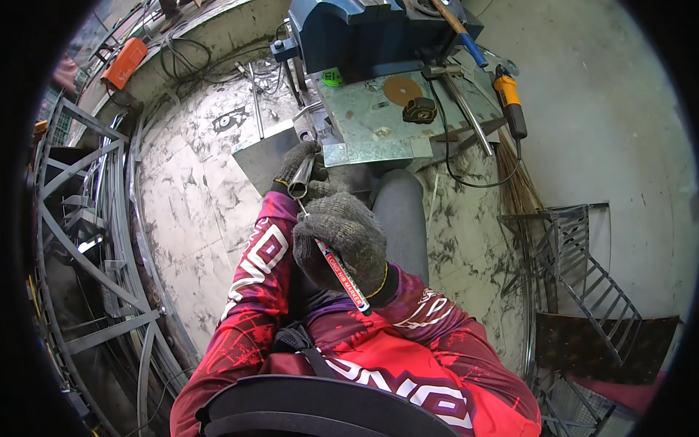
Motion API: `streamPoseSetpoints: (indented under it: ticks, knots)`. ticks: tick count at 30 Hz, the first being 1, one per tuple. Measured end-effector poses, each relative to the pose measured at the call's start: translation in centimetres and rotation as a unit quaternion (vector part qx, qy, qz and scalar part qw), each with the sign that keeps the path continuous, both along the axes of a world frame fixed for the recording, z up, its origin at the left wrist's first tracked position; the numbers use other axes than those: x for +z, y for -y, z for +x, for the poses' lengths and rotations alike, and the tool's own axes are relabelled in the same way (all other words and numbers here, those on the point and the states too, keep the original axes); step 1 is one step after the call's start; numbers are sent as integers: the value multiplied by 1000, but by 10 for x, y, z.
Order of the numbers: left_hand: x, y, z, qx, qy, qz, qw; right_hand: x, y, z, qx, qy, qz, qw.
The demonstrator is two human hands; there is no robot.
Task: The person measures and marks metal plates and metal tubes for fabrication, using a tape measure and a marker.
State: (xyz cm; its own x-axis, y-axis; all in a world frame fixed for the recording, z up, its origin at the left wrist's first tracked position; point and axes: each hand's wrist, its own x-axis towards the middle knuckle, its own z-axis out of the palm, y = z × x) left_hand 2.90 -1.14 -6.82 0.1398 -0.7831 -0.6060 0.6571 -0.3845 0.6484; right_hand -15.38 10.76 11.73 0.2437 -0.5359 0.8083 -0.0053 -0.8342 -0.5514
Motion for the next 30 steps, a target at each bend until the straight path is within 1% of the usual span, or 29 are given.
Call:
streamPoseSetpoints:
  ticks: [3, 7, 9, 13, 18, 23, 28, 30]
  knots:
    - [2, 0, 1, -5, 5, 23, 1000, -1, 2, 5, -17, 26, -24, 999]
    - [7, 0, 0, -10, 15, 12, 1000, 1, 0, 4, -13, 21, -4, 1000]
    - [11, 1, -1, -7, 38, 57, 998, 1, 0, 1, 1, -7, -5, 1000]
    - [11, -2, -2, 6, 11, 51, 999, 1, -1, 2, -16, -33, -16, 999]
    - [5, 3, -1, -6, 32, 53, 998, -2, 2, 6, -15, -10, -39, 999]
    - [18, -3, -3, -15, 55, 68, 996, -3, 2, 3, 2, -22, -37, 999]
    - [14, -2, -3, -26, 66, 63, 995, -2, 3, 4, 9, -15, -39, 999]
    - [16, -2, -3, -25, 74, 63, 995, 1, 2, 3, 1, -30, -38, 999]
